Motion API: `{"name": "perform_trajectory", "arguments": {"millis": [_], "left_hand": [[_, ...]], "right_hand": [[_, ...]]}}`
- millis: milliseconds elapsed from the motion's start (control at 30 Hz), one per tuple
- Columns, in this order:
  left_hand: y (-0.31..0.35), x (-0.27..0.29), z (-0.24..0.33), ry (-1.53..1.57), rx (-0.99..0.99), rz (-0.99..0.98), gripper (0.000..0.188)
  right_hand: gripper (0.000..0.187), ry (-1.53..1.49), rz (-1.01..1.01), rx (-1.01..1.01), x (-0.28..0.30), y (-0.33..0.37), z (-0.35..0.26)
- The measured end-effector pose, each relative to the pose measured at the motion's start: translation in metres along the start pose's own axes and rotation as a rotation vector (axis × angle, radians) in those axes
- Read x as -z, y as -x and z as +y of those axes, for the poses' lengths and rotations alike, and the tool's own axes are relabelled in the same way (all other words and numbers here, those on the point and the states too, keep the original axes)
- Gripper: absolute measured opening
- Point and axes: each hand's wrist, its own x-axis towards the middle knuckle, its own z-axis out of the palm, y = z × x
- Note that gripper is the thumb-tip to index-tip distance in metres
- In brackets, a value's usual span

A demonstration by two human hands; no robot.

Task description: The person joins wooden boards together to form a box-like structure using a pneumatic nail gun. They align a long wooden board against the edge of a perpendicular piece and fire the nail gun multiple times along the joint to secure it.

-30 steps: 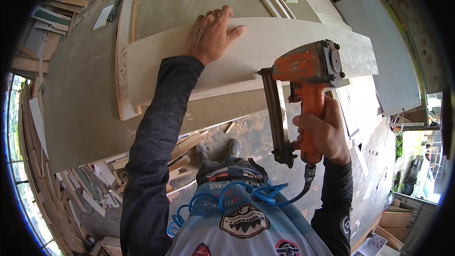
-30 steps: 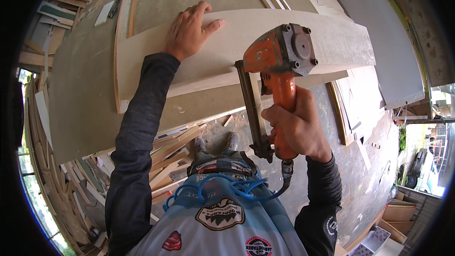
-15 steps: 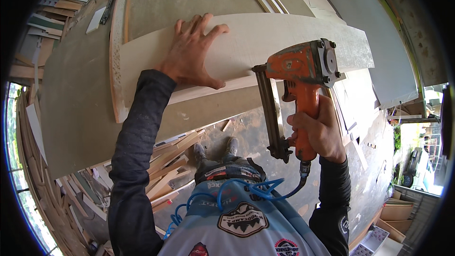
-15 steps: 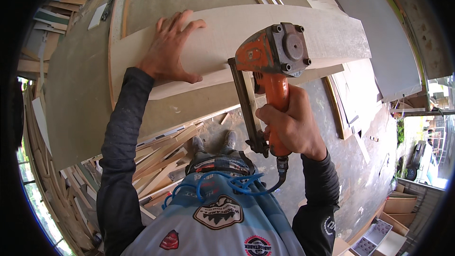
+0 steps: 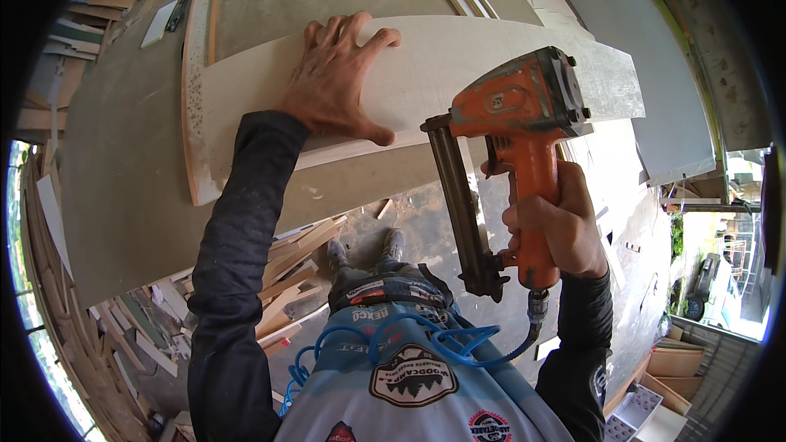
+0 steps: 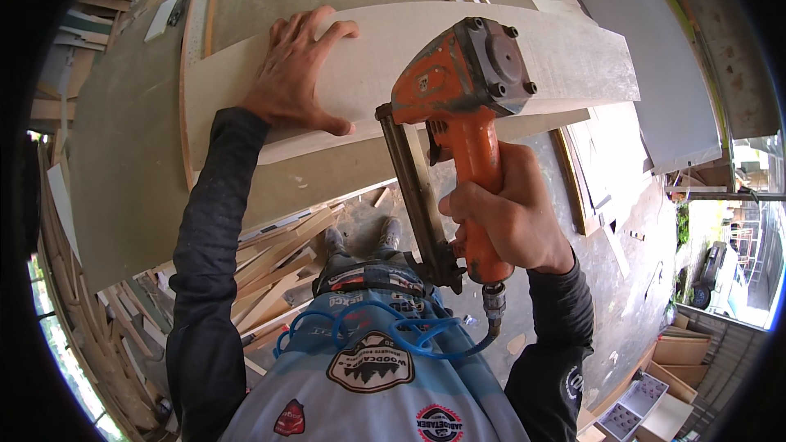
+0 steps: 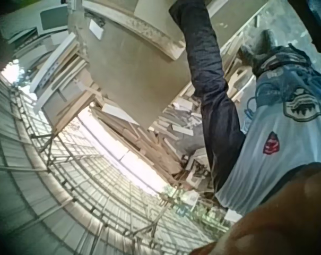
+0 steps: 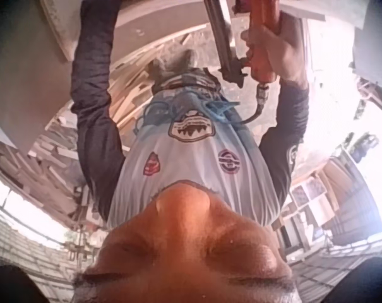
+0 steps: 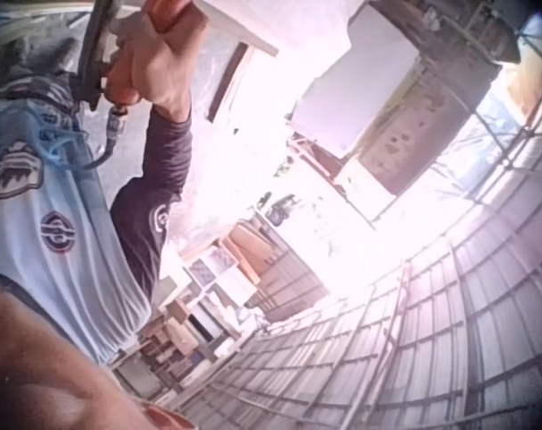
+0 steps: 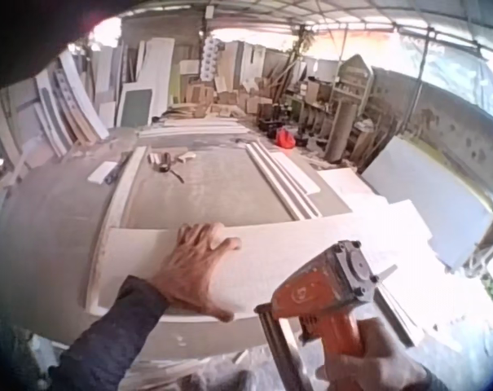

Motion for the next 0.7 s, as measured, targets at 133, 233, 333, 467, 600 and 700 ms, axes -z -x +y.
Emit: {"name": "perform_trajectory", "arguments": {"millis": [133, 233, 333, 467, 600, 700], "left_hand": [[-0.0019, 0.0016, 0.0034, -0.003, 0.017, -0.008, 0.107], [-0.0025, 0.0014, 0.0036, 0.008, 0.014, -0.003, 0.107], [-0.0012, -0.0007, 0.0006, 0.012, 0.015, -0.007, 0.107], [-0.0008, -0.0021, 0.0007, 0.012, 0.013, -0.007, 0.107], [-0.0008, 0.0022, 0.0036, 0.015, 0.025, -0.027, 0.106], [0.0005, -0.0004, 0.0018, 0.004, 0.022, -0.006, 0.107]], "right_hand": [[0.035, -0.002, 0.002, 0.007, 0.0004, -0.0063, 0.001], [0.037, 0.016, 0.002, 0.02, 0.0011, -0.0078, 0.0011], [0.039, 0.039, -0.022, 0.004, 0.0013, -0.0106, 0.0012], [0.041, 0.061, -0.03, 0.003, 0.0022, -0.0105, 0.0027], [0.038, 0.03, -0.005, 0.027, -0.0035, -0.0068, -0.0006], [0.039, 0.01, -0.026, 0.038, -0.0032, -0.0071, 0.0001]]}}
